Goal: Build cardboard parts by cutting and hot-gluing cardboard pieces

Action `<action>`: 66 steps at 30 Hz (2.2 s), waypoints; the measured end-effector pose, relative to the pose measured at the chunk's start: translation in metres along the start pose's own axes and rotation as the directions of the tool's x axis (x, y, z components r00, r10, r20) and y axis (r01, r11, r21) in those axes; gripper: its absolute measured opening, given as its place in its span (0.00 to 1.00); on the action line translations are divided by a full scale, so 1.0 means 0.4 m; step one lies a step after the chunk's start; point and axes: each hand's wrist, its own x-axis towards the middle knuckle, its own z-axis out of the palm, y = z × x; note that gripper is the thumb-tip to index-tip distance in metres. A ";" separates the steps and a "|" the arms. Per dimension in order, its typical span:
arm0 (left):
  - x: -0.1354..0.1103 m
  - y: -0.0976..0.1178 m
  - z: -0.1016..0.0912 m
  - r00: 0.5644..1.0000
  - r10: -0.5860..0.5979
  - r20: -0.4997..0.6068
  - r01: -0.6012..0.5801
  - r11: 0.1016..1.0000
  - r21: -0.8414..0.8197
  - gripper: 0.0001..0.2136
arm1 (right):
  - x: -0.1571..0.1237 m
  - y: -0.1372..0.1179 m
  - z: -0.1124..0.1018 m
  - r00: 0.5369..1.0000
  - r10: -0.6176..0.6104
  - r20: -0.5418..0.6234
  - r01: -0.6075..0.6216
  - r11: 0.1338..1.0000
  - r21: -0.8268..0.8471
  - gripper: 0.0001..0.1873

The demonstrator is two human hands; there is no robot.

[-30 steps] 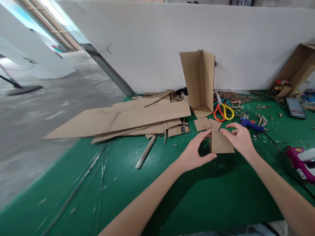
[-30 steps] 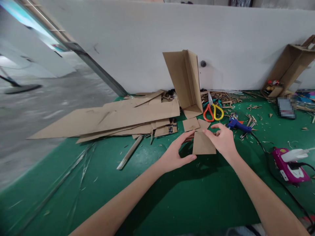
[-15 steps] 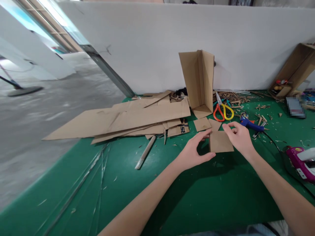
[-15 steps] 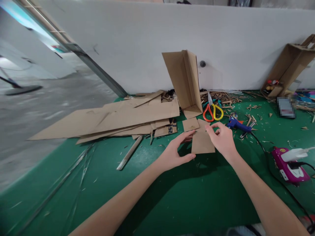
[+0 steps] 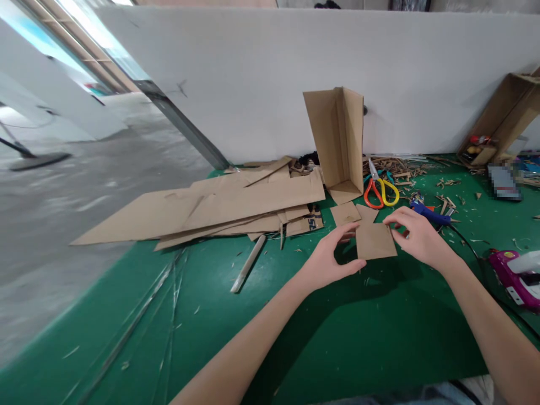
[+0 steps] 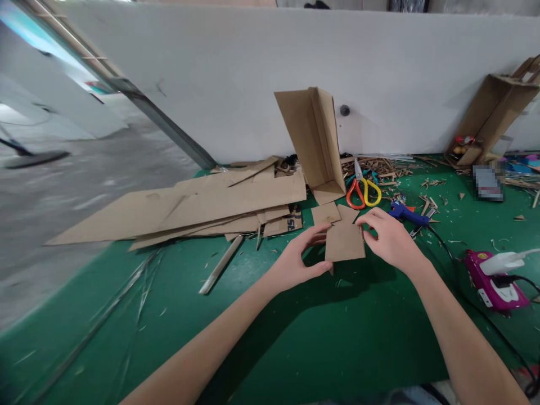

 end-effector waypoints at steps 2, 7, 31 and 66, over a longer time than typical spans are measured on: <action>0.000 0.004 -0.002 1.000 -0.016 0.009 0.016 1.000 0.000 0.33 | -0.003 0.001 0.003 0.998 -0.055 0.007 0.056 0.992 -0.117 0.11; 0.001 0.006 -0.006 0.998 -0.040 0.039 0.040 0.999 -0.001 0.34 | -0.006 0.004 0.018 0.988 -0.152 -0.037 0.131 0.935 -0.331 0.11; 0.009 0.017 -0.016 0.988 -0.070 0.139 0.072 0.997 -0.010 0.42 | -0.006 0.022 0.027 0.983 -0.181 -0.031 0.172 0.966 -0.192 0.13; 0.007 -0.016 -0.019 0.970 -0.123 -0.211 0.152 0.980 0.125 0.41 | -0.015 0.082 -0.030 0.985 -0.045 -0.168 -0.060 0.819 -0.570 0.25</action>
